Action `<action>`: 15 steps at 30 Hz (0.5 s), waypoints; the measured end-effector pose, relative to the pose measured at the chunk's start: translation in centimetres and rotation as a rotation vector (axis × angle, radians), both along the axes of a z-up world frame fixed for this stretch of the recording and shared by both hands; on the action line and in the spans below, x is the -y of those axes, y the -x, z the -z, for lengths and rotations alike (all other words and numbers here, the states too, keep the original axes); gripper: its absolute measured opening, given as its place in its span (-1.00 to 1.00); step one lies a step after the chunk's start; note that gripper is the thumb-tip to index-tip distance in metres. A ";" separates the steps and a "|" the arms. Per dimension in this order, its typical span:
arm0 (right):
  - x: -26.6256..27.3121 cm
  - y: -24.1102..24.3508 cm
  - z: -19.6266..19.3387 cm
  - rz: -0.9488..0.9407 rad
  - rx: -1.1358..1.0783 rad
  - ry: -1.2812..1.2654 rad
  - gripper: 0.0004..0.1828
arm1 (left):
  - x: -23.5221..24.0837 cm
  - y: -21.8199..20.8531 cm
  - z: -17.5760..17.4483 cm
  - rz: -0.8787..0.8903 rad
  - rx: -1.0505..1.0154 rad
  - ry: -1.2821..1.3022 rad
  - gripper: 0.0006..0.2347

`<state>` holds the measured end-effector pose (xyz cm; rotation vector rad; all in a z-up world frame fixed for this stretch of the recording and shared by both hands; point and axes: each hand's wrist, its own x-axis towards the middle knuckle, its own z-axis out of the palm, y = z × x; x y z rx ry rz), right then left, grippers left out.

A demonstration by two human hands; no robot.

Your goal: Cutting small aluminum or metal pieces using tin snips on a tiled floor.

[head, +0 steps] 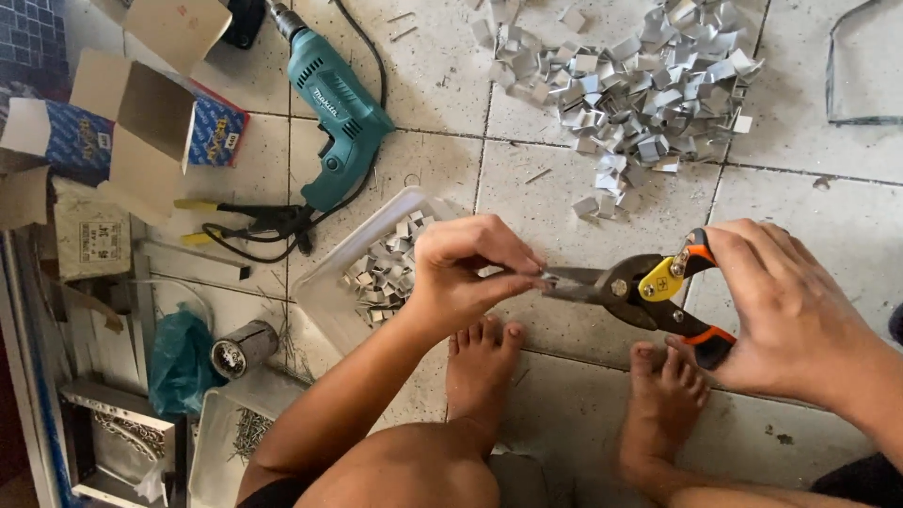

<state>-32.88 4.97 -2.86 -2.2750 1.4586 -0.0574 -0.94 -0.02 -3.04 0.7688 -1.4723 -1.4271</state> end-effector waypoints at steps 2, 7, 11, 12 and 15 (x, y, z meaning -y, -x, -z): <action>0.0 -0.2 -0.1 -0.009 -0.034 0.014 0.14 | 0.2 -0.4 -0.3 0.018 -0.004 -0.007 -0.87; 0.4 -0.5 0.8 -0.051 -0.189 -0.015 -0.24 | 0.9 -1.2 -1.7 0.112 0.000 0.012 -0.83; 1.0 -0.6 0.8 -0.005 -0.146 0.012 -0.51 | 1.3 -1.5 -2.0 0.161 0.001 0.019 -0.84; 1.0 -0.6 1.1 0.010 -0.075 0.010 -0.59 | 1.1 -1.6 -2.2 0.168 0.011 0.010 -0.84; 1.2 0.5 1.9 -0.040 -0.068 0.126 -0.35 | 0.9 -2.2 -1.9 0.146 0.044 0.008 -0.88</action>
